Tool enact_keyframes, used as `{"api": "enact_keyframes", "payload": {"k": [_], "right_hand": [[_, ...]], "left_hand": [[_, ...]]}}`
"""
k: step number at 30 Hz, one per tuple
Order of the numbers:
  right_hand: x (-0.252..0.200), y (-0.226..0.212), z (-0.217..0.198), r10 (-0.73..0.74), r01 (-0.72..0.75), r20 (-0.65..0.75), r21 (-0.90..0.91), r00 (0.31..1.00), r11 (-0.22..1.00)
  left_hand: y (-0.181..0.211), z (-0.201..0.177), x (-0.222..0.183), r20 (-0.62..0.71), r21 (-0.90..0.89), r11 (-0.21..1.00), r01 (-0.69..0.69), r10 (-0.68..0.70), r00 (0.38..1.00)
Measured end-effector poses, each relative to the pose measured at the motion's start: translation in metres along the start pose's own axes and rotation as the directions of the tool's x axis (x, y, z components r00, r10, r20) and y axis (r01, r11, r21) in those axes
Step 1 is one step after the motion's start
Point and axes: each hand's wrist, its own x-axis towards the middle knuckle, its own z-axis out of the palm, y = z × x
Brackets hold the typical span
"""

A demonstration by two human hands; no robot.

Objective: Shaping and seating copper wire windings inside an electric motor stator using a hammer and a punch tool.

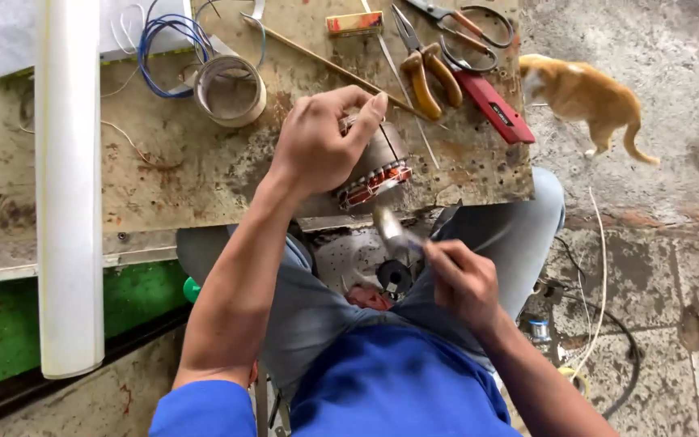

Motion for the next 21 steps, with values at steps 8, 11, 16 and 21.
{"api": "enact_keyframes", "payload": {"k": [8,11,16,21], "right_hand": [[0.025,-0.011,-0.002,0.037,-0.037,0.002,-0.072,0.999,0.997],[0.042,-0.024,-0.004,0.06,-0.061,-0.026,-0.024,0.998,0.998],[0.015,-0.015,-0.002,0.061,-0.062,-0.08,-0.011,0.995,0.998],[0.015,-0.006,-0.014,0.064,-0.072,-0.096,-0.076,0.993,0.994]], "left_hand": [[0.028,0.001,0.015,0.086,0.267,0.937,0.227,-0.258,0.962],[0.037,0.008,0.027,0.164,0.432,0.847,0.31,-0.412,0.896],[0.055,-0.022,0.011,0.273,0.184,0.98,0.071,-0.121,0.954],[-0.011,0.0,0.002,0.096,-0.103,0.958,-0.269,0.279,0.956]]}}
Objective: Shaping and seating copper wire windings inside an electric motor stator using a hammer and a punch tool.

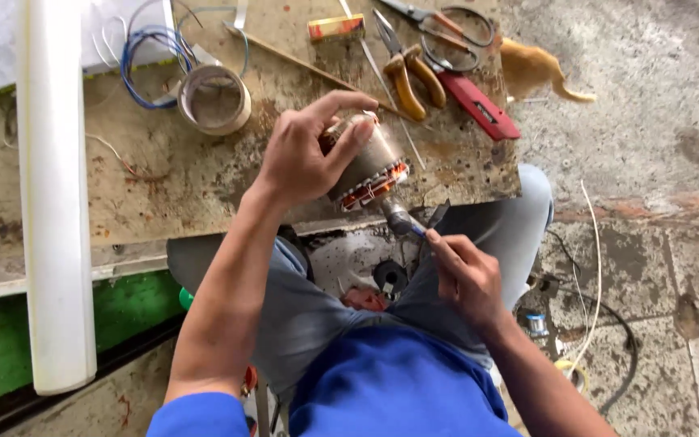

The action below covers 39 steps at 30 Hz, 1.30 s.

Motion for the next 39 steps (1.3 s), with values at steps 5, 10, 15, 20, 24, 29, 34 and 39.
{"api": "enact_keyframes", "payload": {"k": [5,10,15,20,24,29,34,39], "right_hand": [[0.005,0.015,-0.006,-0.025,0.052,0.18,-0.15,0.983,0.987],[0.01,0.008,-0.016,-0.028,0.032,0.12,-0.03,0.992,0.999],[0.02,0.034,-0.035,-0.05,0.05,0.037,0.014,0.998,0.999],[0.085,0.035,-0.026,0.002,0.005,0.013,-0.483,1.0,0.876],[0.125,0.001,-0.013,0.165,-0.071,0.115,-0.57,0.98,0.818],[0.15,0.001,0.004,0.257,-0.211,0.204,-0.222,0.945,0.952],[0.204,-0.034,0.002,0.566,-0.456,0.577,-0.342,0.588,0.822],[0.186,-0.028,0.004,0.393,-0.462,0.544,-0.012,0.741,0.887]], "left_hand": [[-0.001,0.011,0.015,-0.049,0.185,0.966,0.181,-0.175,0.983],[0.009,-0.003,0.016,0.076,0.206,0.943,0.26,-0.28,0.957],[0.008,0.005,-0.012,-0.16,0.144,0.961,0.237,-0.214,0.964],[0.016,0.041,-0.06,-0.617,-0.085,0.938,0.337,-0.315,0.721],[0.014,0.047,-0.07,-0.643,-0.179,0.928,0.326,-0.361,0.675],[0.034,0.042,-0.079,-0.449,-0.504,0.768,0.396,-0.625,0.639],[0.068,0.03,-0.071,-0.17,-0.644,0.61,0.461,-0.703,0.691],[0.067,0.034,-0.081,-0.248,-0.665,0.66,0.35,-0.636,0.731]]}}
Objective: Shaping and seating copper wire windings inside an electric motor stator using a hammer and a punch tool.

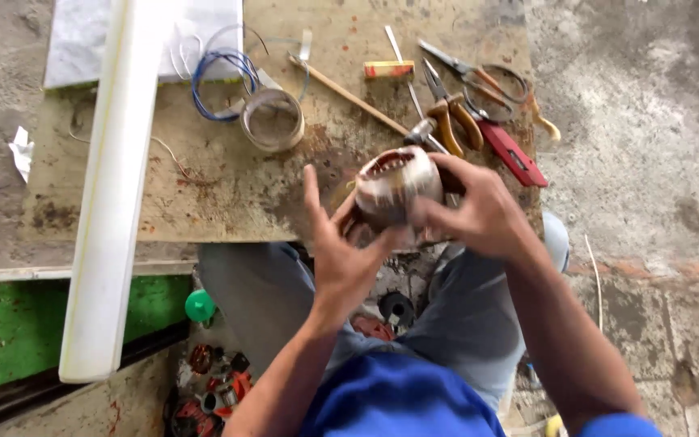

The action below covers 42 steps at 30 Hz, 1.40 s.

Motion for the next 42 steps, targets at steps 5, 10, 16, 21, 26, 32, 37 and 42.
{"api": "enact_keyframes", "payload": {"k": [5,10,16,21,26,32,37,42], "right_hand": [[-0.017,0.031,0.017,-0.42,0.462,-0.196,0.439,0.886,0.771],[-0.029,0.021,0.04,-0.385,0.465,-0.348,0.181,0.855,0.867],[-0.039,0.014,0.083,-0.204,0.32,-0.543,0.128,0.815,0.939],[-0.034,0.011,0.097,-0.156,0.325,-0.609,0.177,0.778,0.929],[-0.035,0.018,0.088,-0.126,0.235,-0.508,0.156,0.852,0.959],[-0.008,0.039,0.021,-0.371,0.353,0.131,0.143,0.919,0.925],[-0.006,0.047,0.034,-0.259,0.257,0.039,0.045,0.965,0.965],[-0.022,0.046,0.058,-0.365,0.383,-0.171,0.083,0.915,0.92]], "left_hand": [[-0.051,-0.024,0.018,0.123,-0.095,0.794,-0.601,0.608,0.784],[-0.053,-0.052,0.049,0.308,-0.047,0.72,-0.692,0.67,0.676],[-0.035,-0.079,0.069,0.523,0.054,0.737,-0.674,0.554,0.648],[-0.032,-0.08,0.073,0.574,0.099,0.773,-0.627,0.47,0.671],[-0.03,-0.069,0.054,0.449,0.032,0.844,-0.535,0.466,0.762],[-0.047,-0.023,0.004,0.159,0.493,0.773,-0.4,0.372,0.914],[-0.068,-0.018,0.015,0.103,0.046,0.894,-0.447,0.44,0.892],[-0.064,-0.047,0.035,0.319,-0.008,0.761,-0.648,0.617,0.72]]}}
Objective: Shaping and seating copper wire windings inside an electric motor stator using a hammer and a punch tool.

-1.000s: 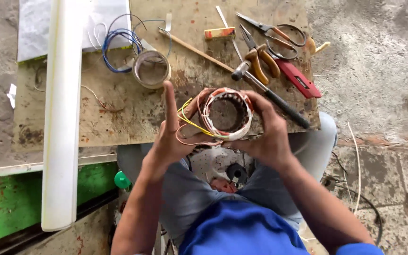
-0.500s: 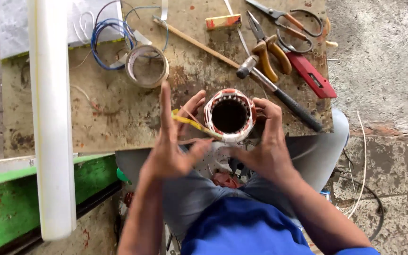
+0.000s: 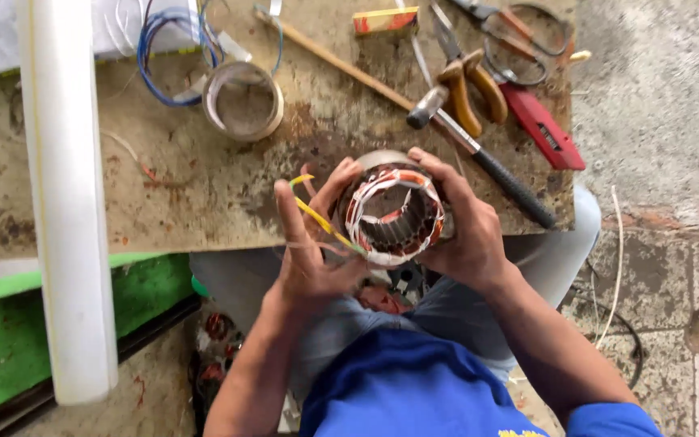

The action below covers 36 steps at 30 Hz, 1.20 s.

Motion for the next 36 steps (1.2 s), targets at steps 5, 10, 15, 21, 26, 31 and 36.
{"api": "enact_keyframes", "payload": {"k": [5,10,15,21,26,31,36], "right_hand": [[0.004,0.01,0.003,-0.193,0.185,-0.085,-0.094,0.978,0.978],[0.04,-0.005,-0.03,-0.206,0.207,0.054,0.001,0.977,0.978],[0.076,-0.019,-0.061,-0.132,0.154,0.24,-0.073,0.962,0.985],[0.086,-0.027,-0.072,-0.114,0.196,0.392,-0.178,0.913,0.964],[0.092,-0.027,-0.074,-0.238,0.313,0.464,-0.091,0.853,0.945],[0.091,-0.031,-0.07,-0.192,0.181,0.525,0.073,0.829,0.981],[0.081,-0.032,-0.06,-0.194,0.197,0.556,0.055,0.809,0.979]], "left_hand": [[-0.013,-0.012,0.009,0.108,-0.032,0.998,-0.062,0.065,0.992],[-0.021,0.011,0.011,-0.08,-0.015,0.998,-0.062,0.061,0.995],[-0.02,0.047,0.02,-0.334,0.038,0.994,-0.104,0.111,0.936],[-0.02,0.064,0.018,-0.493,0.367,0.925,-0.096,0.281,0.824],[-0.009,0.071,0.014,-0.501,0.415,0.908,-0.059,0.282,0.818],[-0.003,0.083,0.001,-0.547,0.479,0.877,-0.045,0.338,0.765],[-0.007,0.082,-0.021,-0.549,0.541,0.841,-0.025,0.375,0.747]]}}
